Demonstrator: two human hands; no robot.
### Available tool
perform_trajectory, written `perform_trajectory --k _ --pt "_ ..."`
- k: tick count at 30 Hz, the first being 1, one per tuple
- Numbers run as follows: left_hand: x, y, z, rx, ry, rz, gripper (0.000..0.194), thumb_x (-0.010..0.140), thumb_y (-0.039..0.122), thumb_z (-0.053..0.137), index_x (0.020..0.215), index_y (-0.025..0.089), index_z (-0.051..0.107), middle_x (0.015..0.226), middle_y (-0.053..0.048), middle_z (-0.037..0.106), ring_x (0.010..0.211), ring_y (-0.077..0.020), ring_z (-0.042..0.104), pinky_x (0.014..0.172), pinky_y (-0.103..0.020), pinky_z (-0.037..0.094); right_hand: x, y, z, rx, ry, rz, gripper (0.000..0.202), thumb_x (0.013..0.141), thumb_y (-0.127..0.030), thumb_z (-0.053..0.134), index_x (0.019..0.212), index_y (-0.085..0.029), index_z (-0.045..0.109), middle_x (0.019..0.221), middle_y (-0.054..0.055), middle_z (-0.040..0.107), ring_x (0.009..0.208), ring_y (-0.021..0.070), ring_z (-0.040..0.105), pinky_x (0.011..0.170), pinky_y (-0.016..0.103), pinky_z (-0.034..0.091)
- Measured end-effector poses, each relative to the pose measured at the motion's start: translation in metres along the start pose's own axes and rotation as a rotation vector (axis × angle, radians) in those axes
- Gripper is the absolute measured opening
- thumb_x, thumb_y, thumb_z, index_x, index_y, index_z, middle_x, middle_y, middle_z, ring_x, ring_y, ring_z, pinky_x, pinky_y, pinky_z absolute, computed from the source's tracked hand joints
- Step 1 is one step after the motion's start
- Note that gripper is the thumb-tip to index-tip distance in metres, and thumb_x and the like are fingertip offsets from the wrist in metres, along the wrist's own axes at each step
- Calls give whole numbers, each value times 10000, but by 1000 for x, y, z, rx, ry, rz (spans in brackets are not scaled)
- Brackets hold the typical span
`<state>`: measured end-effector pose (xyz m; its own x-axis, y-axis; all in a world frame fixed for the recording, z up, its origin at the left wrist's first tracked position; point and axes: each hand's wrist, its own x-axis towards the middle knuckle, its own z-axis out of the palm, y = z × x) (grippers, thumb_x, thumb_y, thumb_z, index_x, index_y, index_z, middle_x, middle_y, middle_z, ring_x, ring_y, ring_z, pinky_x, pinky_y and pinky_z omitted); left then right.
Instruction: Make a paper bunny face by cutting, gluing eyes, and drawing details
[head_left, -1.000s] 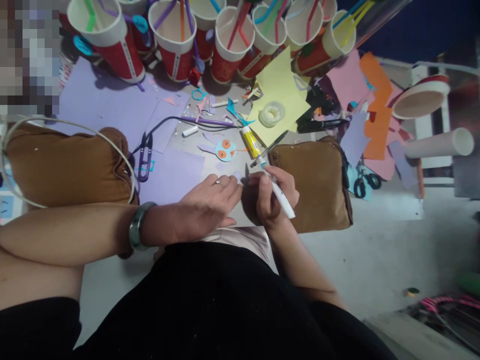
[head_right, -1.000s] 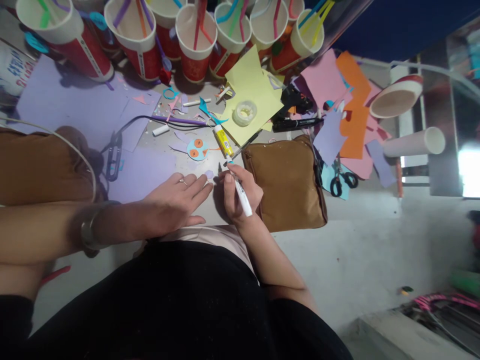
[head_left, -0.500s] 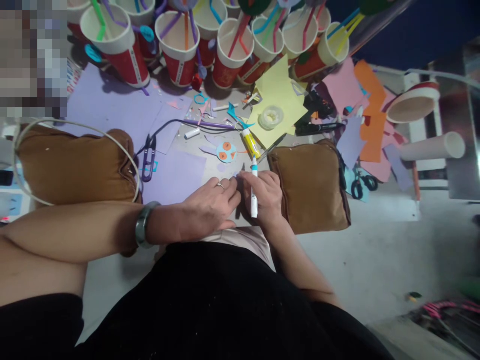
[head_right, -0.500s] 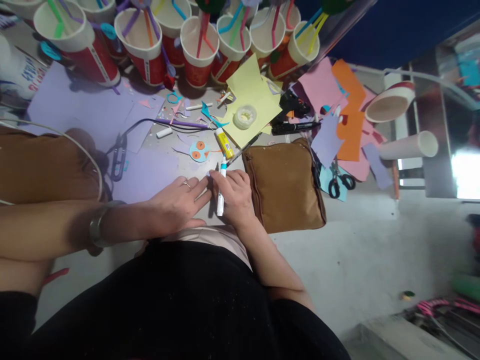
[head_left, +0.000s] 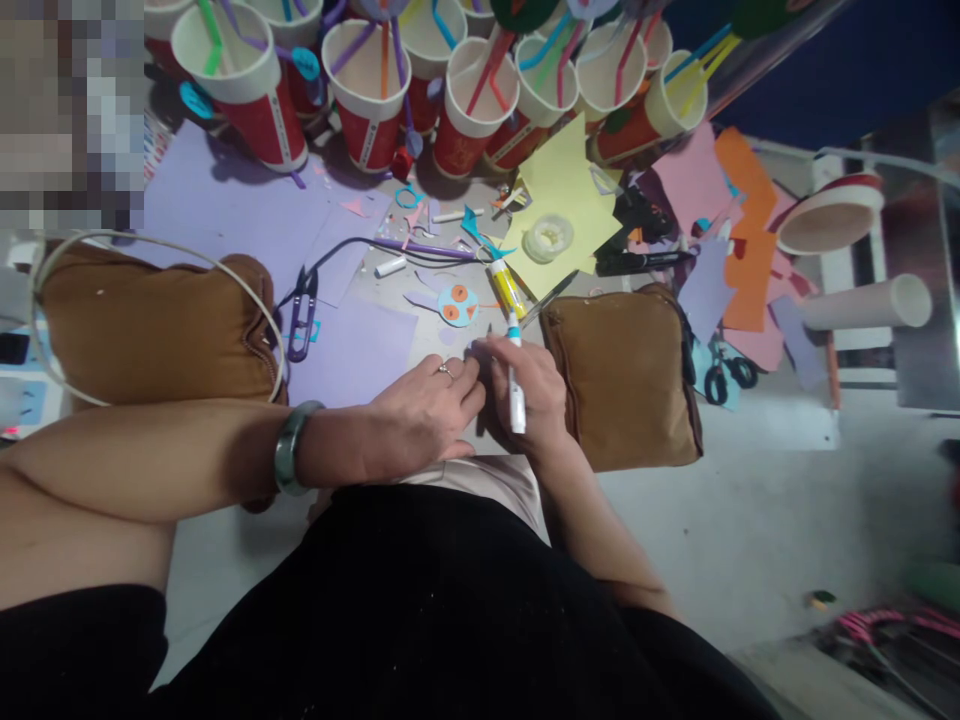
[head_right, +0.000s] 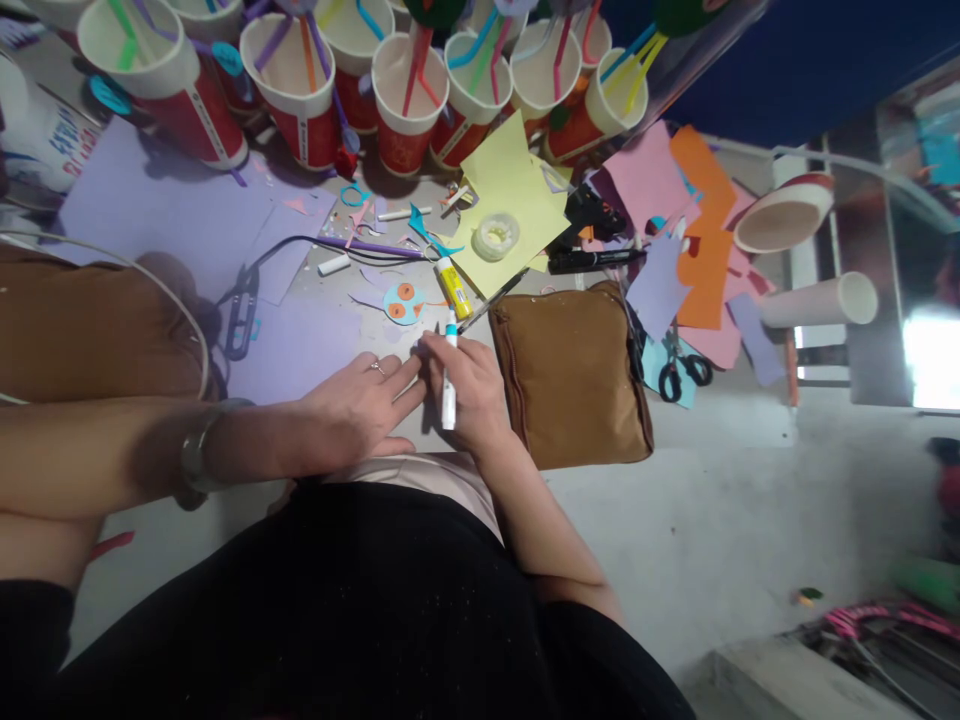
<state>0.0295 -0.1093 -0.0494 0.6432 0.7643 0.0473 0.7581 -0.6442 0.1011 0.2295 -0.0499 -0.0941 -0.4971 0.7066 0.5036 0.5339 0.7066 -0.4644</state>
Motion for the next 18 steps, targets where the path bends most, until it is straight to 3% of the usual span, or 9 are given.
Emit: perform_trajectory --k 3,6,13,18 --pt "-1 -1 0 -1 -8 -1 739 939 609 748 1370 15 653 1455 -290 649 1162 -322 647 943 -399 402 -2 -1 -3 120 144 109 398 1073 -282 522 1458 -298 621 1050 53 821 911 227 795 861 428 669" --pt "0 -4 -2 -3 -46 17 722 953 591 739 1382 17 653 1475 -286 644 1166 -323 654 923 -392 397 -5 0 -6 211 200 193 339 1077 -358 501 1349 -277 686 918 33 780 706 200 746 709 390 654" --pt "2 -8 -11 0 -38 10 656 959 572 738 1316 24 686 1400 -240 689 1092 -303 654 878 -391 391 2 -6 -13 124 112 264 83 927 -313 695 968 -242 709 752 -13 743 583 161 681 555 282 579" --pt "1 -8 -10 6 -25 7 688 941 578 762 1331 17 682 1419 -237 685 1091 -298 654 889 -393 390 6 -9 -13 104 101 241 80 926 -310 686 900 -234 696 732 -8 764 577 157 701 537 271 575"
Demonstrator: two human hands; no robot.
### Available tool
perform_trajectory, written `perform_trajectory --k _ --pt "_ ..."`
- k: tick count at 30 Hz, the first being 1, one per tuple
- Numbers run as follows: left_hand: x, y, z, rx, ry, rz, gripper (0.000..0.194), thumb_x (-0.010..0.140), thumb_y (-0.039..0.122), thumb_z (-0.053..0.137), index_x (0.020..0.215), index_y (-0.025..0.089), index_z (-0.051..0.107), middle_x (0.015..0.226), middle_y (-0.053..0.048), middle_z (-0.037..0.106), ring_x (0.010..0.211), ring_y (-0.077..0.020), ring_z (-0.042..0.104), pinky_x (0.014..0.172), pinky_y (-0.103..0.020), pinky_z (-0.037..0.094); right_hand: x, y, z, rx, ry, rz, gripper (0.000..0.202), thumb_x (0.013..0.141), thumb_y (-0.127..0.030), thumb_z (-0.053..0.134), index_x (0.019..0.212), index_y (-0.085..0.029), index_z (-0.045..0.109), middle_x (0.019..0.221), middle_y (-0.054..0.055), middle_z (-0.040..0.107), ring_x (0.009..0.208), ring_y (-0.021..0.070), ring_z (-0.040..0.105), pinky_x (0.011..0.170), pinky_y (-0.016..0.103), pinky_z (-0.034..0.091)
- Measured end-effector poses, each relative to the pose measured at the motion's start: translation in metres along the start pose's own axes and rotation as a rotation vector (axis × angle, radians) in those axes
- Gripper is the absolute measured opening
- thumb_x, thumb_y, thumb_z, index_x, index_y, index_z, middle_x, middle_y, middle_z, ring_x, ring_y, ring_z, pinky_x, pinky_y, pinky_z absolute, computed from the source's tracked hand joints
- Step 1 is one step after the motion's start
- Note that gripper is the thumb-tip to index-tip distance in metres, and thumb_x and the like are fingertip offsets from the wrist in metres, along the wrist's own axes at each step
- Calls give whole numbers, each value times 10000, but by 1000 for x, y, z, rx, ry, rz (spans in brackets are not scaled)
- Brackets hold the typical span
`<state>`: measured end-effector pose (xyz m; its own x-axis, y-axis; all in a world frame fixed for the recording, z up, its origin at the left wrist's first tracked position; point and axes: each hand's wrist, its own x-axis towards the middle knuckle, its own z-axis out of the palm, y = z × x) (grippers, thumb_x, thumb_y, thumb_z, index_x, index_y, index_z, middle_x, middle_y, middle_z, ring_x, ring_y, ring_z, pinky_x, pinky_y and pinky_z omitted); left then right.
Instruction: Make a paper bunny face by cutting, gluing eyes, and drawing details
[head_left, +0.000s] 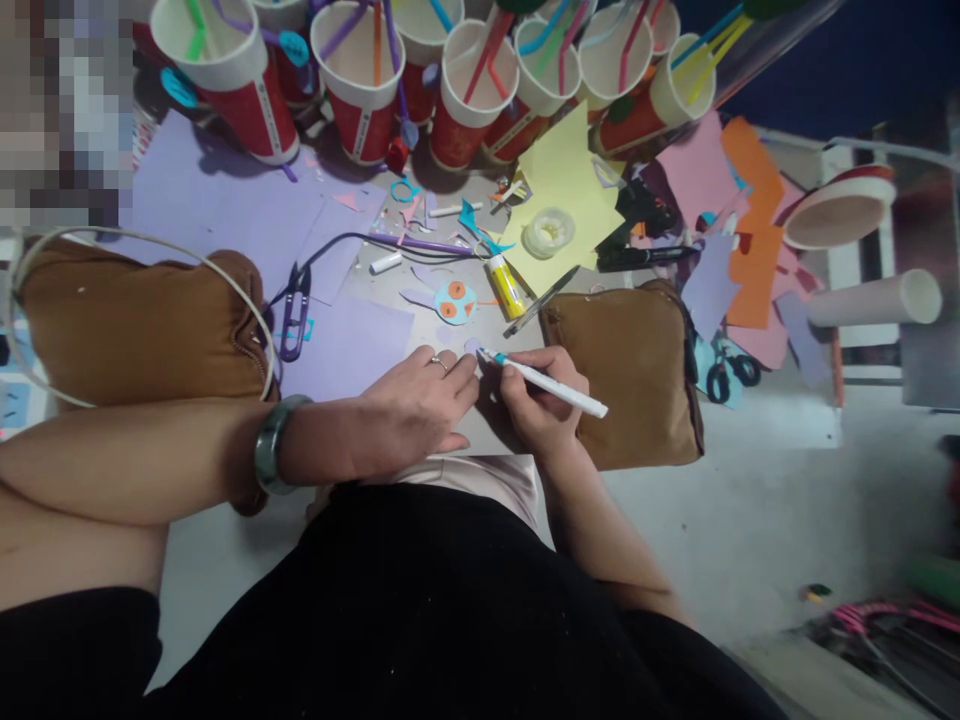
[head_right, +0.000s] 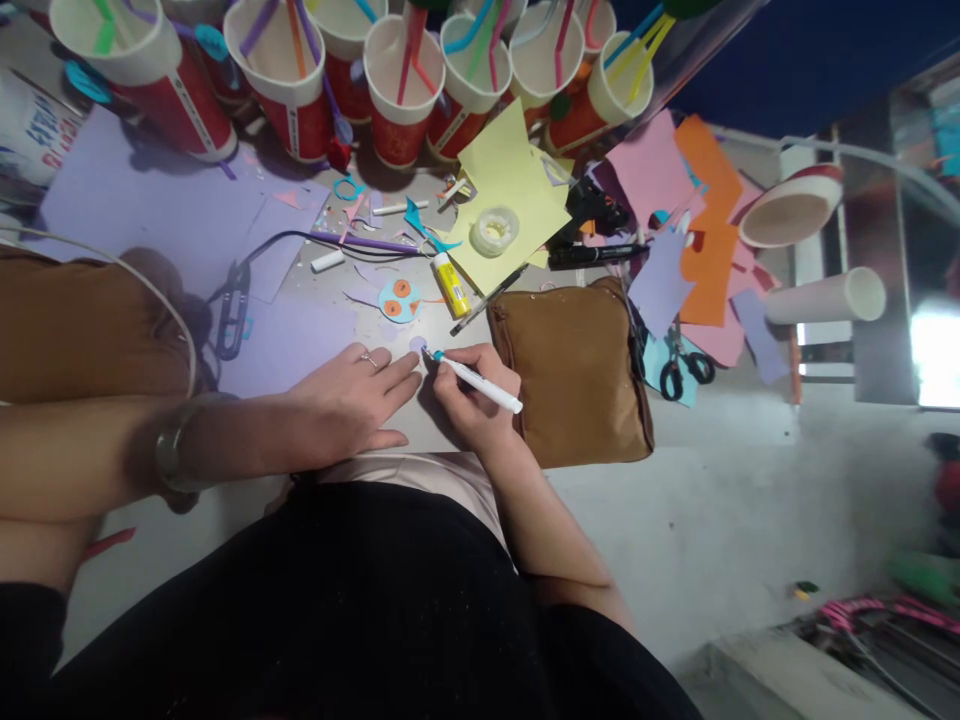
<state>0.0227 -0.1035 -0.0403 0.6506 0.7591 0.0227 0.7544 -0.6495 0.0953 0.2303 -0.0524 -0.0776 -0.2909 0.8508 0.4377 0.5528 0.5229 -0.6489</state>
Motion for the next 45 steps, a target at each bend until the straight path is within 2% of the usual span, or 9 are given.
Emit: perform_trajectory --k 10,17,22,35,41,45 --pt "2 -6 -5 -28 -75 0 653 972 568 728 1368 52 672 1445 -206 683 1163 -314 641 916 -393 382 0 0 0 -33 -40 -60 68 942 -300 682 924 -235 689 791 8 802 599 161 723 547 268 572" --pt "3 -8 -6 -57 -110 9 678 984 545 719 1421 32 635 1476 -225 660 1180 -320 648 926 -393 393 1 -2 2 -35 -38 -98 37 940 -261 696 930 -226 689 779 -1 795 571 134 703 531 232 554" --pt "2 -8 -8 -50 -138 6 711 990 540 709 1467 23 605 1514 -228 638 1205 -326 656 940 -399 415 1 -3 1 -56 -79 -50 88 956 -301 665 912 -227 683 781 6 797 589 139 712 547 246 569" --pt "-1 -8 -7 -27 -201 9 717 1015 553 646 1535 68 554 1619 -223 555 967 -264 736 863 -393 451 1 -2 2 -33 -29 -75 47 936 -259 695 910 -227 673 734 -17 762 545 124 679 515 226 528" --pt "-2 -14 -1 -65 -178 47 710 1039 562 589 1554 78 526 1620 -226 542 995 -265 728 803 -389 460 -1 -2 2 -19 -18 -33 53 918 -262 695 883 -234 668 700 -31 743 509 122 646 499 239 514" --pt "1 -17 -9 -93 -255 55 671 1029 535 616 1522 85 550 1632 -233 526 992 -269 733 773 -389 473 -1 -1 2 14 22 -13 53 922 -257 713 893 -234 675 701 -31 736 538 131 666 519 249 533"
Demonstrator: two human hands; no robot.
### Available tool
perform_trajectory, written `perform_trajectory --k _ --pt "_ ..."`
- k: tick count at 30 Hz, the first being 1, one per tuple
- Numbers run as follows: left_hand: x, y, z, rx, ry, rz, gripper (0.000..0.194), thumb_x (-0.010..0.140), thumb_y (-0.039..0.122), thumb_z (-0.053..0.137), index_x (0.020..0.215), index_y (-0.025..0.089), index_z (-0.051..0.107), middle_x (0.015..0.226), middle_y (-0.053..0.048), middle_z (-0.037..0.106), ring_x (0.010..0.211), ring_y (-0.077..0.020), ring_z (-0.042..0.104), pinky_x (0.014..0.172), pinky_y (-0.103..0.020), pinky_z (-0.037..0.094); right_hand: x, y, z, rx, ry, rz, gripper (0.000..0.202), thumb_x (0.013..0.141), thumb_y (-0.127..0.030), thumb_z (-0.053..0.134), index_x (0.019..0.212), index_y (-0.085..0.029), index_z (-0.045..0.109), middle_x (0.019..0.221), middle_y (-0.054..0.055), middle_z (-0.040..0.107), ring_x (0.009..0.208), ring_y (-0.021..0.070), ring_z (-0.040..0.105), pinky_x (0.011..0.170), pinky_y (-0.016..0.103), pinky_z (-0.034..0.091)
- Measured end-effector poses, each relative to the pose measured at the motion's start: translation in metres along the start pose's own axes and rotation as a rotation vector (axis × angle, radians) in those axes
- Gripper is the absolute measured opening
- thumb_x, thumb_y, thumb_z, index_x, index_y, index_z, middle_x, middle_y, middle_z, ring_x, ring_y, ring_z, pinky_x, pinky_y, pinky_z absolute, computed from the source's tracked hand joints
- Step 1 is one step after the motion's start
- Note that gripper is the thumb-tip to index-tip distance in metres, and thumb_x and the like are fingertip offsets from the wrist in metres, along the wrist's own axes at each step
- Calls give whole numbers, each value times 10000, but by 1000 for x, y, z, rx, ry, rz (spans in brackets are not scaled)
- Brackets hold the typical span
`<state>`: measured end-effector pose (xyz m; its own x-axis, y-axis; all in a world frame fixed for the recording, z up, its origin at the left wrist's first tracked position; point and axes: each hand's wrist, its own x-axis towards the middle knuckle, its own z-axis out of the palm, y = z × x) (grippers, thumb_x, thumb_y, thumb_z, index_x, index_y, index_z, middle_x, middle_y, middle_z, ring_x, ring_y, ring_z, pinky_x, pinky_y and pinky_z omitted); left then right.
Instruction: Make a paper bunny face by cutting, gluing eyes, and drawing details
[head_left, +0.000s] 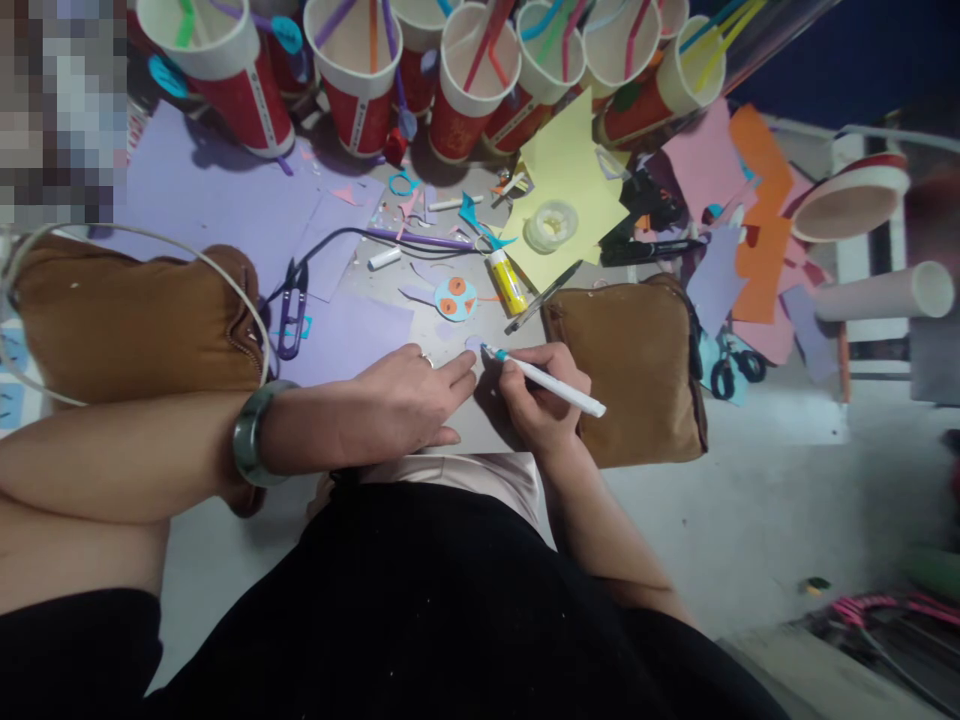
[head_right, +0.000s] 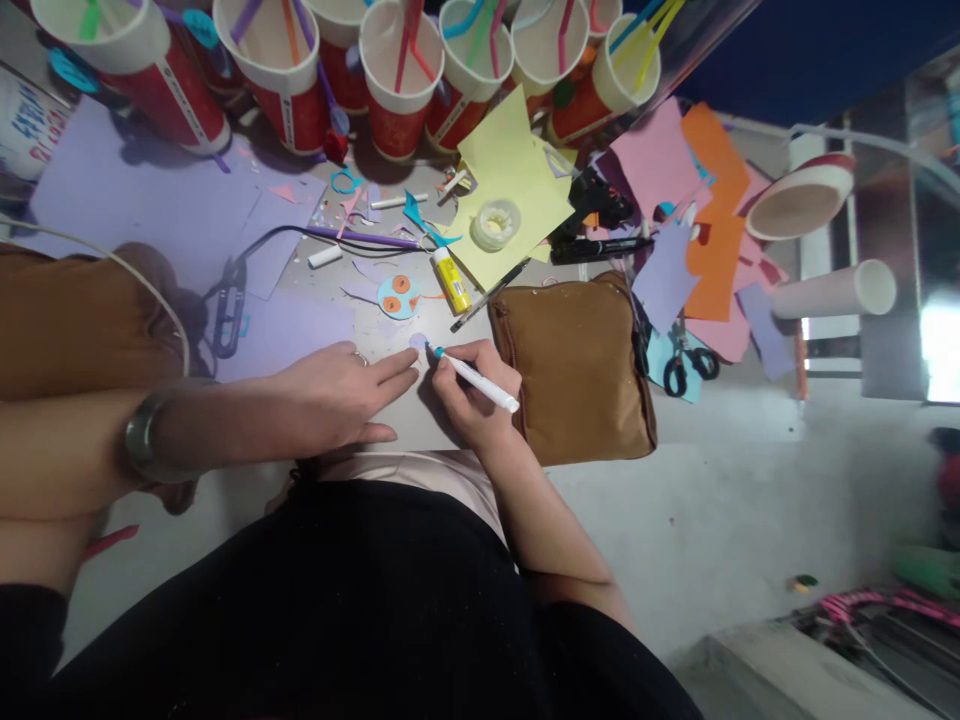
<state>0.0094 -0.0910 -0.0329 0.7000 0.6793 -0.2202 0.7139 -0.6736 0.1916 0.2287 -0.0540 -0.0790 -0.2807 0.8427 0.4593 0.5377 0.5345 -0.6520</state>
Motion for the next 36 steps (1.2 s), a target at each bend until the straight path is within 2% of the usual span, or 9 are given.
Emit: perform_trajectory --k 4,8,13,24,28,33,36 --pt "0 -2 -7 -35 -52 5 607 1035 503 615 1496 112 563 1621 -216 538 964 -257 738 755 -380 485 -1 3 2 69 70 30 76 943 -287 714 898 -235 681 705 -27 727 561 140 681 530 260 547" --pt "-2 -4 -9 -45 -53 11 621 1034 497 608 1527 128 529 1639 -222 516 931 -251 742 732 -380 492 -1 4 3 110 41 59 65 934 -281 717 908 -237 678 711 -35 712 552 134 668 531 261 540" --pt "-1 -5 -12 -73 -138 0 678 1029 494 623 1572 112 487 1672 -240 474 949 -277 759 729 -395 507 0 2 2 154 -12 142 53 921 -267 704 911 -234 664 757 -19 746 592 147 696 567 281 566" --pt "-2 -4 -11 -76 -71 7 713 1021 498 651 1586 101 473 1643 -262 502 927 -261 764 686 -365 504 2 -1 2 28 -39 42 60 918 -289 695 899 -238 669 743 -14 762 584 147 696 557 274 574" --pt "-2 -4 -13 -63 -113 -3 708 1023 490 642 1592 105 471 1653 -262 490 899 -252 761 677 -362 500 2 0 1 2 -59 37 80 933 -317 688 914 -242 669 738 -9 752 590 157 696 560 284 580" --pt "-3 -4 -10 -62 -58 21 716 1042 493 605 1615 100 437 1648 -268 488 988 -279 758 681 -364 500 3 1 1 -16 -77 43 99 940 -336 689 918 -240 680 780 3 769 621 157 709 581 280 584" --pt "-3 -3 -9 -59 -82 4 742 1031 505 623 1623 101 430 1659 -270 474 966 -273 759 683 -365 503 3 0 1 -3 -90 33 85 943 -319 689 923 -237 672 768 -3 765 615 150 707 576 268 574"
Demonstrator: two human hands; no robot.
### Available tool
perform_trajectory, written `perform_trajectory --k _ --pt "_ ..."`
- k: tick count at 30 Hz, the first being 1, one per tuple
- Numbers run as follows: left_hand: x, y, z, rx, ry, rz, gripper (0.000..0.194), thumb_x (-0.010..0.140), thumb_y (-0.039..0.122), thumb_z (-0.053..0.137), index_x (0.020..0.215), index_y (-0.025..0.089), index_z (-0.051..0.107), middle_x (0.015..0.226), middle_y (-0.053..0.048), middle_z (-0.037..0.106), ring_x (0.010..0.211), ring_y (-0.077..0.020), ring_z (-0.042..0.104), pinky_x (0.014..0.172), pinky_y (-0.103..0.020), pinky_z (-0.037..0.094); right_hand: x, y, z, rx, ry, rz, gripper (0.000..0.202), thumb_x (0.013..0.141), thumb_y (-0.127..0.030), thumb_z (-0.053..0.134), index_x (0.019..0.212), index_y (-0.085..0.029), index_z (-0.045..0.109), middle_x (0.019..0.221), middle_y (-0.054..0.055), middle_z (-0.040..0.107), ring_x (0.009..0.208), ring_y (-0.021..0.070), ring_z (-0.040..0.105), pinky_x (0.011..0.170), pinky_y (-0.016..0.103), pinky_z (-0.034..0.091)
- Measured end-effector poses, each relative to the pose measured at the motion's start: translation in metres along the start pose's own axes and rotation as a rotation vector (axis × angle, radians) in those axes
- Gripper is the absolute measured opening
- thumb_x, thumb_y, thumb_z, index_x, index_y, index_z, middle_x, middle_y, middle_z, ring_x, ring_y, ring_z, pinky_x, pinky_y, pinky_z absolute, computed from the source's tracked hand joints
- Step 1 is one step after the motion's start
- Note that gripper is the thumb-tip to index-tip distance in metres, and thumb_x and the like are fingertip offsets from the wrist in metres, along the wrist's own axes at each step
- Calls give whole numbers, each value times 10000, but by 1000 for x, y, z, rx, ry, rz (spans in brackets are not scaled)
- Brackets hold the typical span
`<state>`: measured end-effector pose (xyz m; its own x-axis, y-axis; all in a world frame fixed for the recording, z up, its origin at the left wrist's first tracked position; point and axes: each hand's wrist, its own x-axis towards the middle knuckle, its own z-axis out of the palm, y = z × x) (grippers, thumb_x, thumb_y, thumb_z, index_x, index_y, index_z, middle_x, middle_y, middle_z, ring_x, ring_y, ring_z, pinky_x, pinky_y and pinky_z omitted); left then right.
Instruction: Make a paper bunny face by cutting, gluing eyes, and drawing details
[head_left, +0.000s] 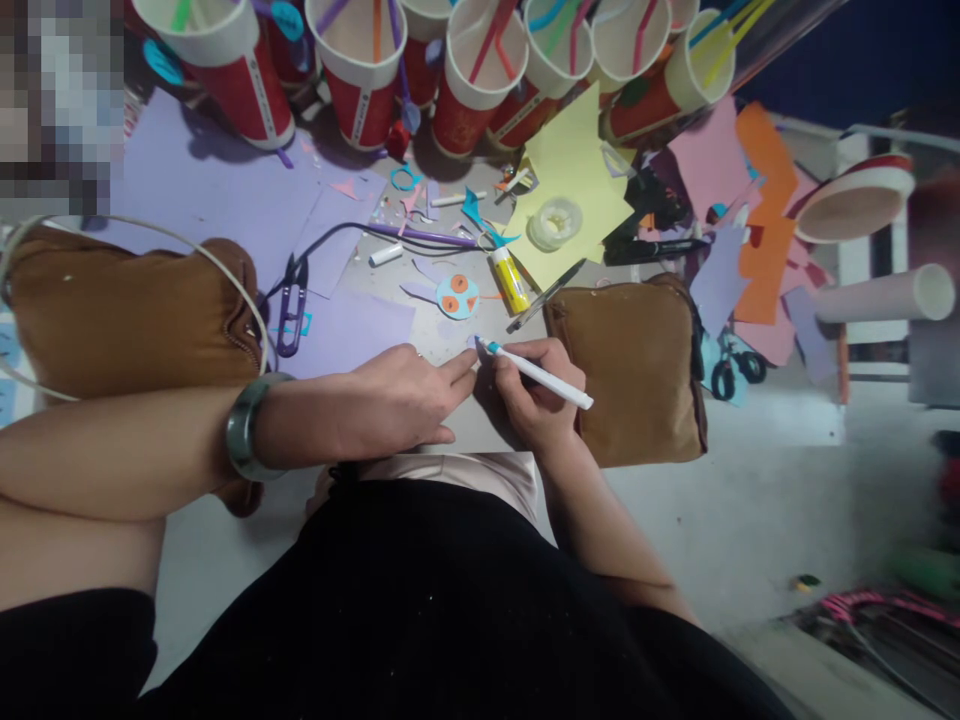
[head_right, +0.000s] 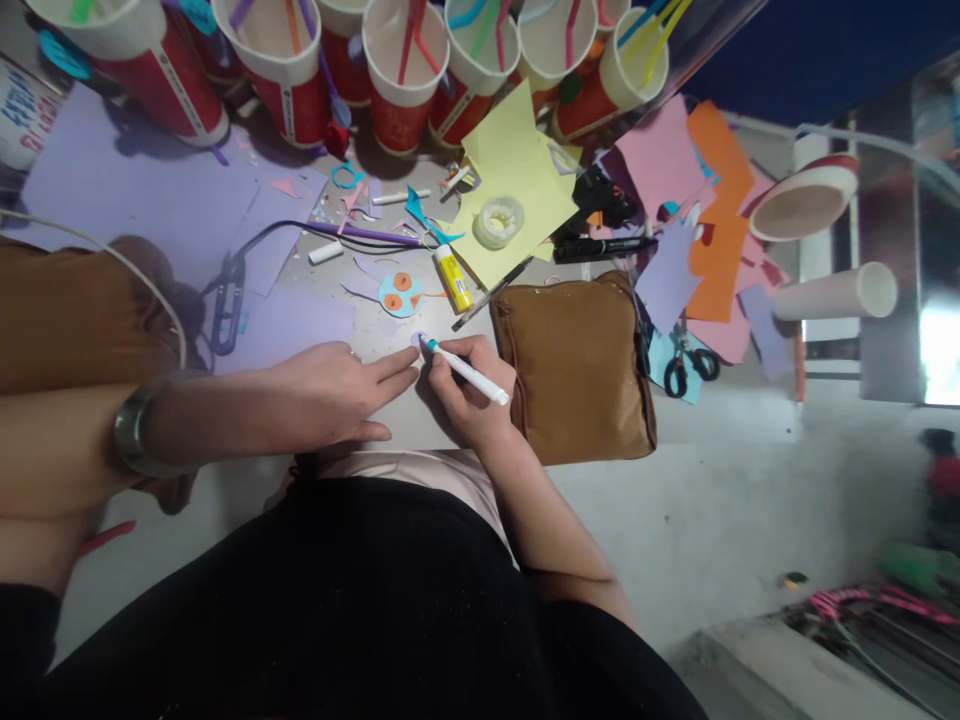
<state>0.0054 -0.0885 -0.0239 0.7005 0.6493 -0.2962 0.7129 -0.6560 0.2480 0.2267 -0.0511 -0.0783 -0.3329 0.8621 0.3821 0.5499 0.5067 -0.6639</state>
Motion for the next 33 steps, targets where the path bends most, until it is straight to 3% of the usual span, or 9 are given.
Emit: perform_trajectory --k 13,22,33 --pt "-1 0 5 27 63 5 740 1029 515 613 1615 92 457 1652 -260 497 878 -246 742 609 -359 463 0 1 1 17 18 -18 63 944 -291 694 920 -241 666 765 -8 754 611 149 703 571 265 569" --pt "4 5 -7 15 -67 -47 754 1007 493 650 1627 110 456 1698 -277 432 814 -231 740 640 -364 478 0 -1 -1 1 -8 13 81 945 -306 673 901 -240 654 766 -7 761 599 148 701 564 270 575" --pt "3 6 -8 19 -64 -54 756 1008 494 663 1629 109 468 1704 -275 427 863 -250 755 667 -366 496 0 -1 0 1 7 18 96 953 -328 677 911 -244 657 762 -6 758 603 152 699 567 277 571"
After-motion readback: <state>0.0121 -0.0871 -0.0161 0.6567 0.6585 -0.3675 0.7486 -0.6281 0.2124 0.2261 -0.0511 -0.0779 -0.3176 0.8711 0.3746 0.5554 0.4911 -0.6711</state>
